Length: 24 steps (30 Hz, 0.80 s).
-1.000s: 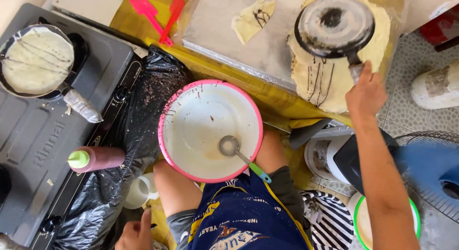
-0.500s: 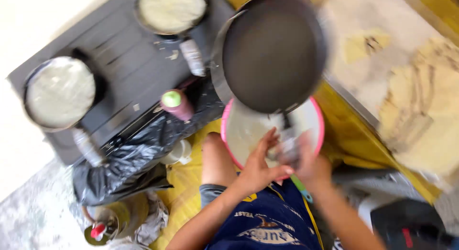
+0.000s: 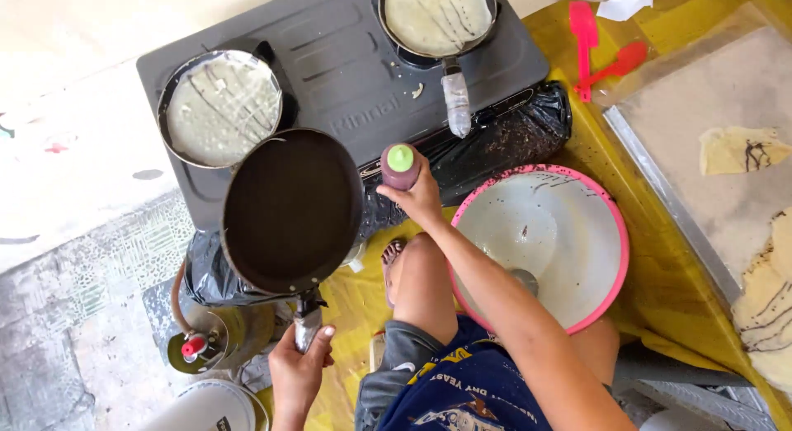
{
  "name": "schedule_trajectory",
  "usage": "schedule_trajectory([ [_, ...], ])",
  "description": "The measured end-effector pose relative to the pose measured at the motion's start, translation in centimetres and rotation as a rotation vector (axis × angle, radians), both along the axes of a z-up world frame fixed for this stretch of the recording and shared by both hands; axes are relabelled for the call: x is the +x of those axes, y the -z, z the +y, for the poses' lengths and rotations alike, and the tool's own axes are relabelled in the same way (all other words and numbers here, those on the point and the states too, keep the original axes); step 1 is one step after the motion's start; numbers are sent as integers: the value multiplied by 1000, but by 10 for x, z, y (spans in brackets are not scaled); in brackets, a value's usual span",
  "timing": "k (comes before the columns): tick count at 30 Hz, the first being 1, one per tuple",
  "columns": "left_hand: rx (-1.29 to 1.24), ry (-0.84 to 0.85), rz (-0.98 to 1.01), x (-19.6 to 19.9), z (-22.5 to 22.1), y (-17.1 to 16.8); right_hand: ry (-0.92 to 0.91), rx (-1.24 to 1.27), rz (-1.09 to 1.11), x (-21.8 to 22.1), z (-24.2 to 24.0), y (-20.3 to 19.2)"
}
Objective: Preparing crepes by pouring batter into pans, spreading it, cooking, and stacking the finished products.
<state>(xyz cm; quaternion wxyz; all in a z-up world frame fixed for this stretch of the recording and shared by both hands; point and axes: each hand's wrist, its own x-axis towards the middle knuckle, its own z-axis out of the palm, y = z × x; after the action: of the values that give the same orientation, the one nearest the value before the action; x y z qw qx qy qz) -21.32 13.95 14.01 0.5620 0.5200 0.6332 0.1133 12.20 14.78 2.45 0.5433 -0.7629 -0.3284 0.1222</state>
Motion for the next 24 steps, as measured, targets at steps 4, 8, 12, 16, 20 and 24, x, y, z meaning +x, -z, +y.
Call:
schedule_trajectory([
  [4,-88,75,-31,17,-16,10,-55,345,146,27,-53,-33],
  [8,-265,408,-66,46,-35,47,-191,-893,-30,10,-141,-176],
  [12,-474,684,-217,88,-76,104,-546,-1668,-317,18,-232,-154],
  [16,-571,798,-314,122,-120,126,-351,-1730,-400,48,-259,-160],
  [20,-597,831,-339,137,-135,119,-328,-1744,-403,36,-280,-172],
  [24,-620,837,-338,142,-136,119,-285,-1806,-246,28,-279,-195],
])
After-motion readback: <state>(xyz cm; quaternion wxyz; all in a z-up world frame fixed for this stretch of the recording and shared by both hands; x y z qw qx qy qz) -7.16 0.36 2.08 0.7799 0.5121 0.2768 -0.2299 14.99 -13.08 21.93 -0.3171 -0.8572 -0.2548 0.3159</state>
